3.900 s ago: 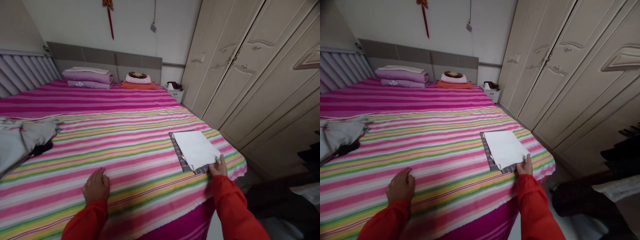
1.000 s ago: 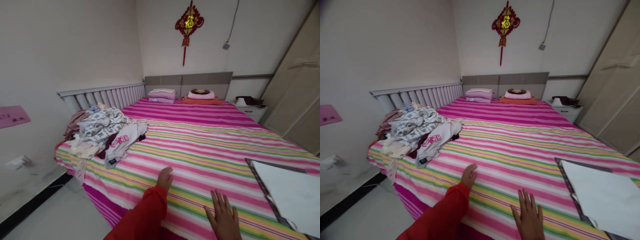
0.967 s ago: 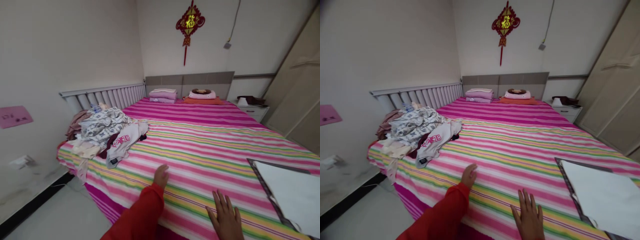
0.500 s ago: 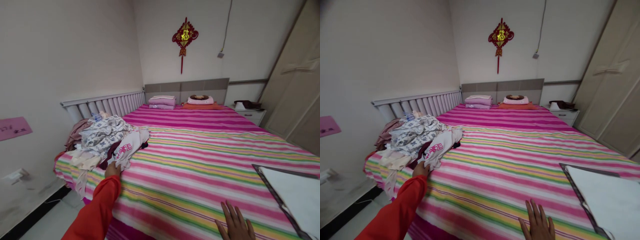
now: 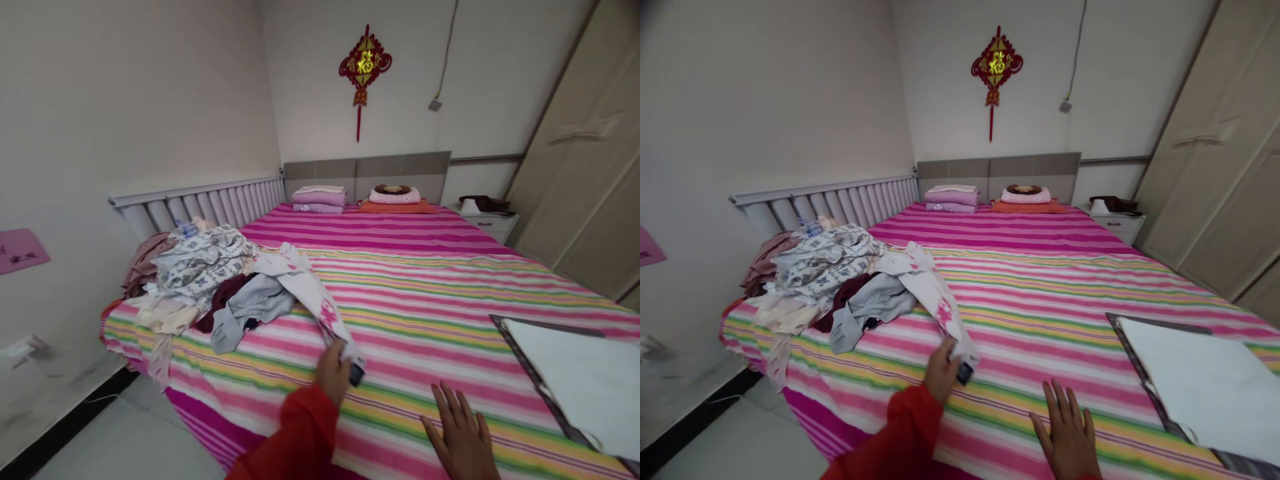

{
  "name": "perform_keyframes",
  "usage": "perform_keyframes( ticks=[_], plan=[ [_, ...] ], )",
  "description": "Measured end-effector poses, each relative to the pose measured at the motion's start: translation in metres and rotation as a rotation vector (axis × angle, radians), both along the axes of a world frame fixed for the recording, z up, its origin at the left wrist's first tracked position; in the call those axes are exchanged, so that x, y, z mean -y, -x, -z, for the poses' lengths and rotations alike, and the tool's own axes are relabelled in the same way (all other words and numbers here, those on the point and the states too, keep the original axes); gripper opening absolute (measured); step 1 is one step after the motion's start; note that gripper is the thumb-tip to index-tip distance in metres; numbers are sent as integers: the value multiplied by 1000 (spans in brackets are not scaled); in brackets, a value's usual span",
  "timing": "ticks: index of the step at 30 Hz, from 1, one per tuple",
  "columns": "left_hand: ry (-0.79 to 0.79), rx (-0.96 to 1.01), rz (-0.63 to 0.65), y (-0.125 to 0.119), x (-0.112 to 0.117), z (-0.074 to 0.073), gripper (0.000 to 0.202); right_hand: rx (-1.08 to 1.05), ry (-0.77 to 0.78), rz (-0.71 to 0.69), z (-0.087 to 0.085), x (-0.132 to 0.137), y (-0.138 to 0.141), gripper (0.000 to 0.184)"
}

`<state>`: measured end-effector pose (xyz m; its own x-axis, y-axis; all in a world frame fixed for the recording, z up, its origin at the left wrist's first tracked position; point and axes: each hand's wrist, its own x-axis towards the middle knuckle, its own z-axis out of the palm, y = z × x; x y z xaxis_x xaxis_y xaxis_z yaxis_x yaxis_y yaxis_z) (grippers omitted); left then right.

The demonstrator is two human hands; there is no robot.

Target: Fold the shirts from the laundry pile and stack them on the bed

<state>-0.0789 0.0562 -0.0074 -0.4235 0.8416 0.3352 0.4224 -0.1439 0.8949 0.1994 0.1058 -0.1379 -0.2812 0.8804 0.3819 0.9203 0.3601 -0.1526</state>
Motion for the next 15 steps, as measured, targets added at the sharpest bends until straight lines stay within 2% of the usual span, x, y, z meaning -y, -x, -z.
perform_keyframes(
  ticks=[2,3,5,7,10,13,15],
  plan=[
    [114,124,170,-50,19,33,3,15,23,-8,-4,1,1,67],
    [155,225,235,-69,28,45,4,18,36,-8,-7,2,2,67],
    [204,447,325,-95,44,60,14,6,69,4,-13,3,3,67],
    [216,626,377,-102,53,61,30,-31,113,12,-22,4,5,66],
    [233,744,413,-91,59,47,47,-182,216,16,-36,9,8,65],
    [283,769,456,-76,63,34,55,-537,376,-46,-51,26,18,65],
    [331,757,523,-75,70,35,56,-872,602,-122,-61,46,31,66]
  ],
)
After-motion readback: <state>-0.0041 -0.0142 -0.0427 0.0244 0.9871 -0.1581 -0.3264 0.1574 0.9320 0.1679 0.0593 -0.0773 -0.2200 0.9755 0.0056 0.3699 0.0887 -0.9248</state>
